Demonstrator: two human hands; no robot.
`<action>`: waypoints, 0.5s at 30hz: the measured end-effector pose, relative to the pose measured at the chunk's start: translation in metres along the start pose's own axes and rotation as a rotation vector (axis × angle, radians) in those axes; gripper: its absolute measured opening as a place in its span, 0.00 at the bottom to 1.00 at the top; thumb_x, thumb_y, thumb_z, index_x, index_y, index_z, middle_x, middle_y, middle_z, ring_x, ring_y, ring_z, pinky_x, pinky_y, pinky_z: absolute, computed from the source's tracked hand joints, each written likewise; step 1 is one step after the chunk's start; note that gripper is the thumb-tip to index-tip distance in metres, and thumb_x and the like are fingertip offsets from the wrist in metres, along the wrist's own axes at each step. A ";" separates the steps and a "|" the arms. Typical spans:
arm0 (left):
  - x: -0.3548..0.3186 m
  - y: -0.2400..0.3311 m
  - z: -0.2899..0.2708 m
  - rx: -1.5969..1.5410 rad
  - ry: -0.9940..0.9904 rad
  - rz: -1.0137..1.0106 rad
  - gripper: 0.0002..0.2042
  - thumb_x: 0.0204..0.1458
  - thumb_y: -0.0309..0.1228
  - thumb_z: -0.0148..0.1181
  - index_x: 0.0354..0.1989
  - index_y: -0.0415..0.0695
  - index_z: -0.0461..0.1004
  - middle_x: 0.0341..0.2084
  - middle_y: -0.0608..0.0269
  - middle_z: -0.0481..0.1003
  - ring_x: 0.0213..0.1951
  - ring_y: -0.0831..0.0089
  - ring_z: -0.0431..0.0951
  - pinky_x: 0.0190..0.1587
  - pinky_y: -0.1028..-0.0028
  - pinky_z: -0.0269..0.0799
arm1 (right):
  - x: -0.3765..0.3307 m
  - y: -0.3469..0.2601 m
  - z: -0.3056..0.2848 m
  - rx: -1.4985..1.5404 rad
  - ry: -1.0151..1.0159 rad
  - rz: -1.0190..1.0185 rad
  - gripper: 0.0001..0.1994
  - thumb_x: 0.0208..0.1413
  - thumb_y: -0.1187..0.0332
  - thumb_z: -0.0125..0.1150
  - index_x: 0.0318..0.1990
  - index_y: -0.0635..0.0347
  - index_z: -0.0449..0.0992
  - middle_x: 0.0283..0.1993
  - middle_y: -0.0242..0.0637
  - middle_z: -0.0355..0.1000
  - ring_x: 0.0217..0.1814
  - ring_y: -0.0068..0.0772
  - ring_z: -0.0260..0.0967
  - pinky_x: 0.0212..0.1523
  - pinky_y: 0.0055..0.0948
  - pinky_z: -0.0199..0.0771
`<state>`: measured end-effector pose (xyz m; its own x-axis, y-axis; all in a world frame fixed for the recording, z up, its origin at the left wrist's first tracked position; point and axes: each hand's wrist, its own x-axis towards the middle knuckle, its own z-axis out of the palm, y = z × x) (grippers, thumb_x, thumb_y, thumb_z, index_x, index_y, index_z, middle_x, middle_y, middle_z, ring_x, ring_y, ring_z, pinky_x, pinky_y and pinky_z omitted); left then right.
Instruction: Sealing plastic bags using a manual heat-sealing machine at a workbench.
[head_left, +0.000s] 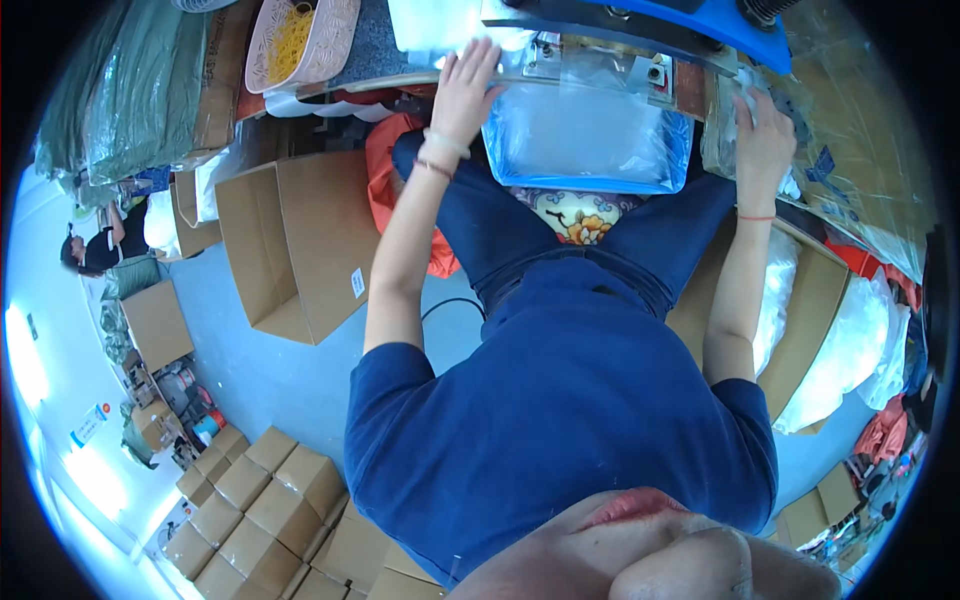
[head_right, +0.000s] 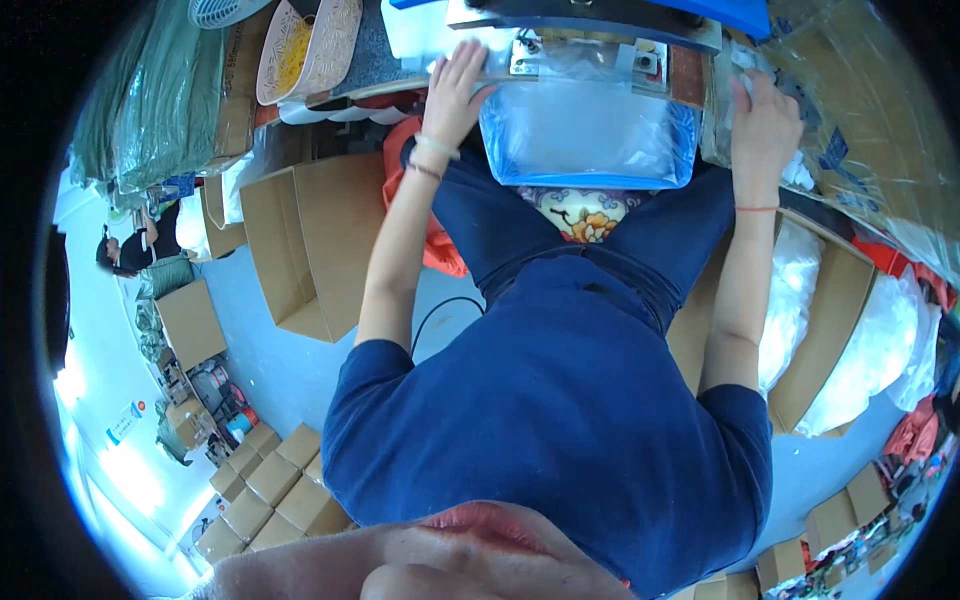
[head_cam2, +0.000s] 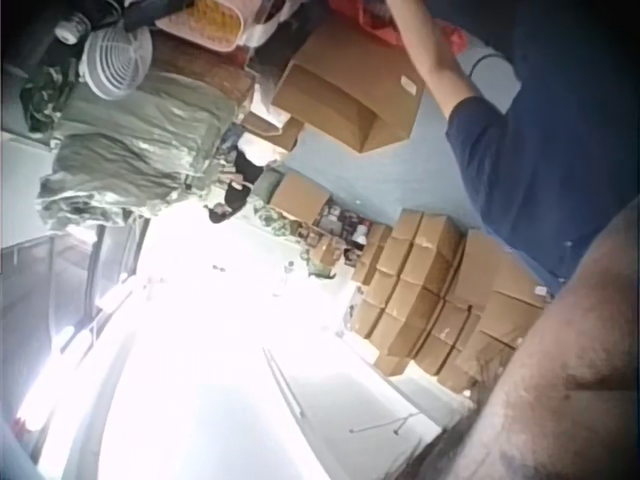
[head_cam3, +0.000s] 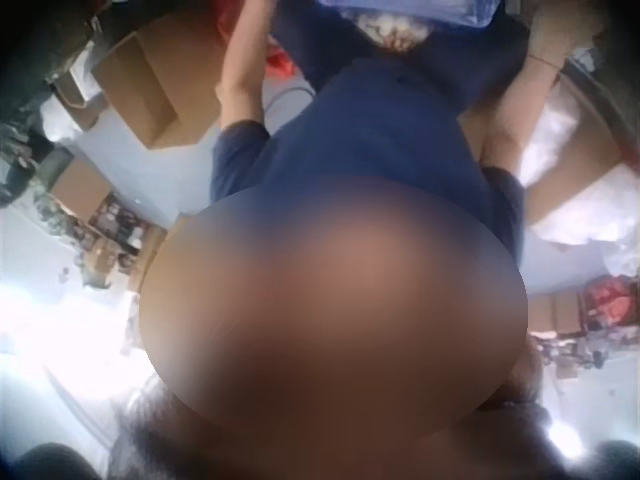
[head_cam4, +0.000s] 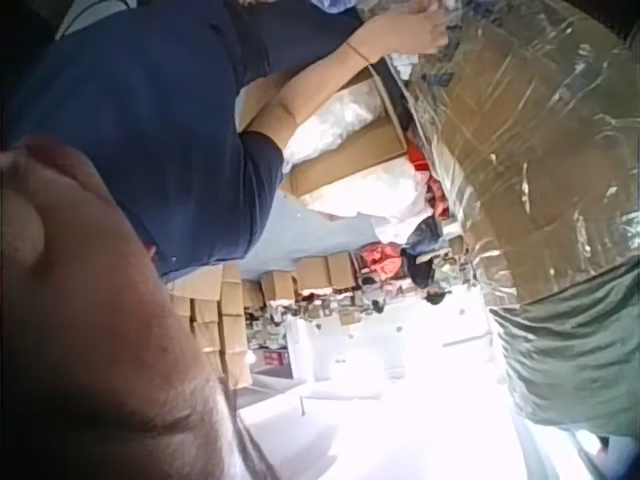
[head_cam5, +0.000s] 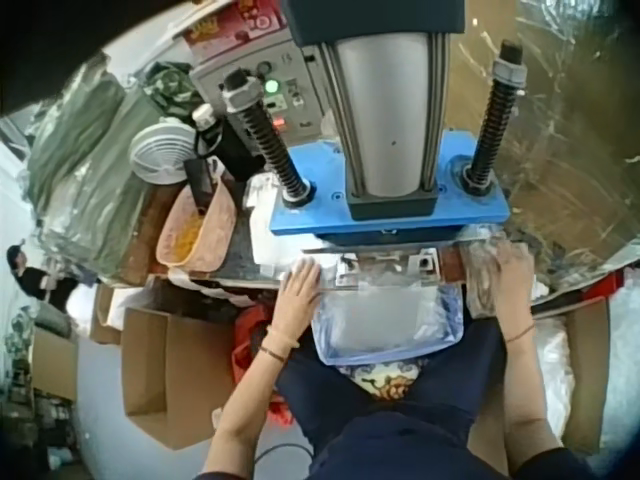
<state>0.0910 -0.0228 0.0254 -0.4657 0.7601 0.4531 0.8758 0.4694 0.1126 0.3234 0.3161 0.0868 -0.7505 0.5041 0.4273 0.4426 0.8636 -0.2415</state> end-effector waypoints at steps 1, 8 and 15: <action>-0.004 -0.004 0.005 -0.057 0.130 -0.050 0.16 0.52 0.32 0.63 0.49 0.44 0.76 0.52 0.57 0.75 0.59 0.62 0.70 0.62 0.61 0.61 | -0.001 0.001 -0.004 -0.091 0.047 0.011 0.12 0.60 0.61 0.59 0.46 0.55 0.76 0.43 0.47 0.76 0.45 0.55 0.73 0.45 0.43 0.71; 0.003 0.011 -0.016 -0.126 0.291 -0.132 0.06 0.48 0.24 0.63 0.34 0.43 0.80 0.36 0.61 0.81 0.45 0.65 0.80 0.49 0.64 0.73 | -0.005 -0.031 -0.046 0.458 0.025 0.150 0.14 0.58 0.64 0.63 0.50 0.54 0.77 0.48 0.41 0.76 0.42 0.37 0.73 0.44 0.32 0.72; -0.006 0.075 -0.074 -0.889 0.101 -0.593 0.09 0.50 0.28 0.68 0.39 0.39 0.83 0.33 0.60 0.83 0.35 0.80 0.80 0.40 0.80 0.74 | -0.044 -0.127 -0.051 1.002 -0.468 0.369 0.13 0.54 0.77 0.66 0.47 0.60 0.79 0.48 0.29 0.76 0.43 0.16 0.70 0.45 0.17 0.69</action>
<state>0.1685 -0.0251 0.0963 -0.8702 0.4582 0.1811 0.3106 0.2249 0.9236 0.3253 0.1843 0.1435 -0.8575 0.4989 -0.1256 0.2433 0.1781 -0.9535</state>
